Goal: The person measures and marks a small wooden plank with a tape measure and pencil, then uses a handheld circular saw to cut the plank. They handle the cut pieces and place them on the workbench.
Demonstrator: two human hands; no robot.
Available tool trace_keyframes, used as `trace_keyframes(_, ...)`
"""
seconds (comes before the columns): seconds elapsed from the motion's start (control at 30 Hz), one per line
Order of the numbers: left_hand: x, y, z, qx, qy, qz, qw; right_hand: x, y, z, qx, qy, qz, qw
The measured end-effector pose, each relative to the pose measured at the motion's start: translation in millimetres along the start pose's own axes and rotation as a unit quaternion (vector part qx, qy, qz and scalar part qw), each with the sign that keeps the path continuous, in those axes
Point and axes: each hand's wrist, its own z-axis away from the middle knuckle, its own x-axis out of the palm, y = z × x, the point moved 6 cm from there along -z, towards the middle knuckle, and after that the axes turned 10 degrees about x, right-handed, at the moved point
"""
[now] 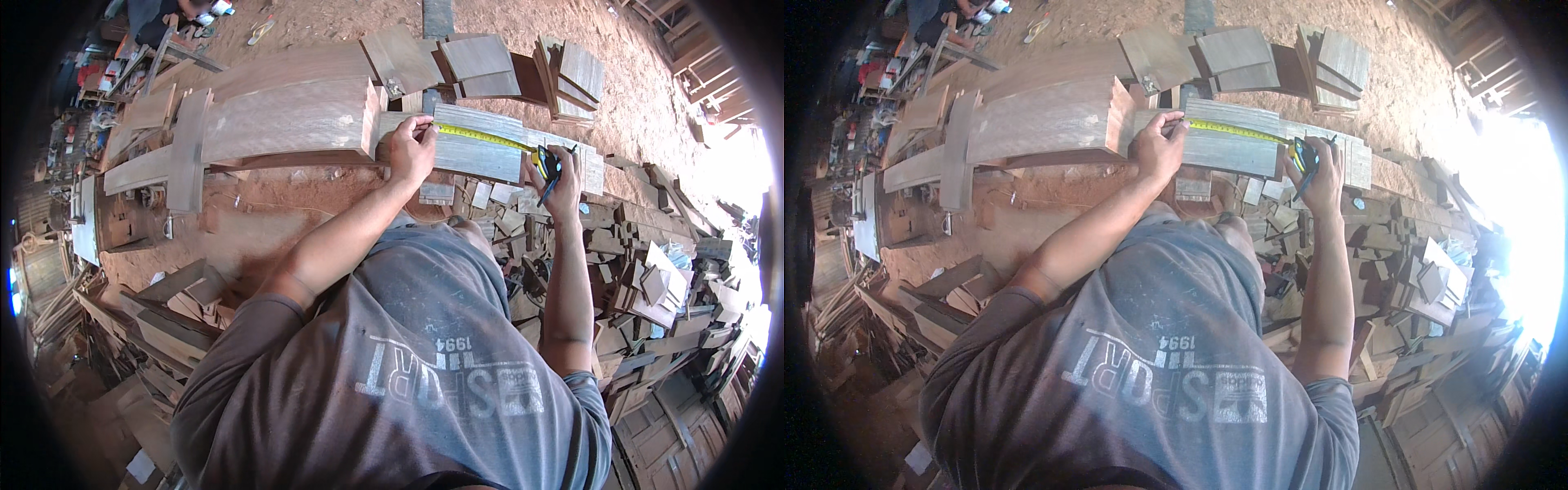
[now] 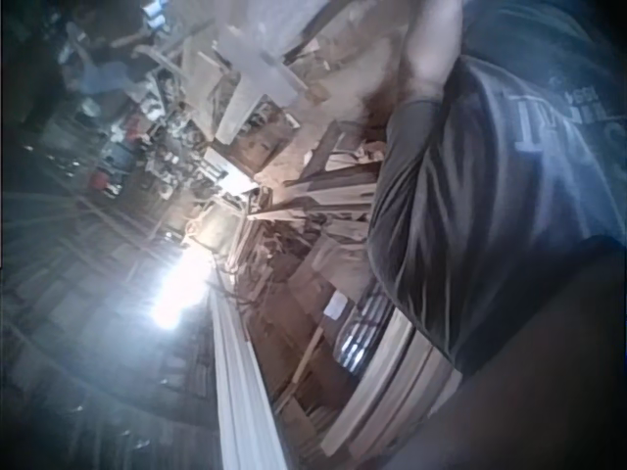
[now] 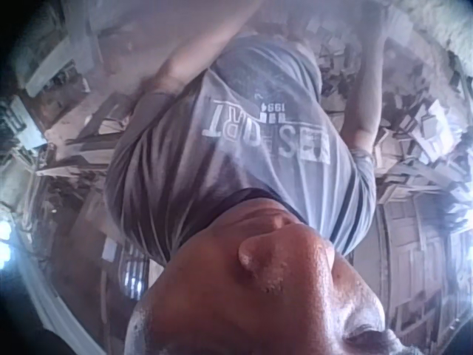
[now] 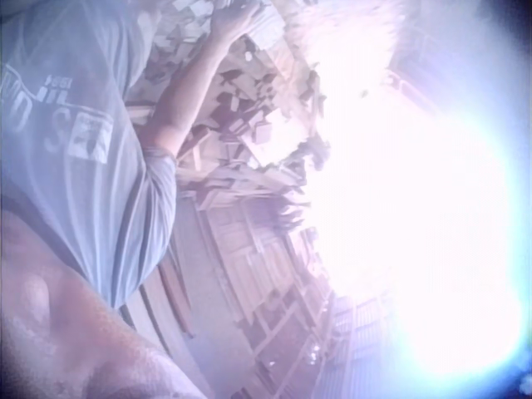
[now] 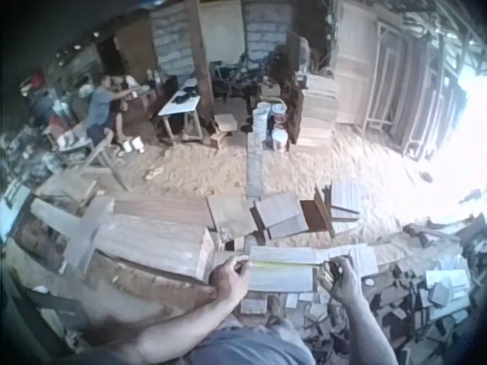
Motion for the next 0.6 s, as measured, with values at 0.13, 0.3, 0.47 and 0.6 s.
trace_keyframes(0.13,-3,3,3,0.024,0.013,-0.013,1.000,3,-2,5,-0.016,-0.005,0.034,0.999)
trace_keyframes(0.3,-5,5,5,0.025,0.012,-0.041,0.999,12,2,14,0.010,-0.010,-0.008,1.000)
trace_keyframes(0.47,-4,-3,8,0.083,0.047,-0.057,0.994,9,-21,14,-0.011,0.087,-0.009,0.996)
trace_keyframes(0.6,-3,-3,10,0.101,0.050,-0.060,0.992,26,-67,13,0.011,0.044,-0.181,0.982)
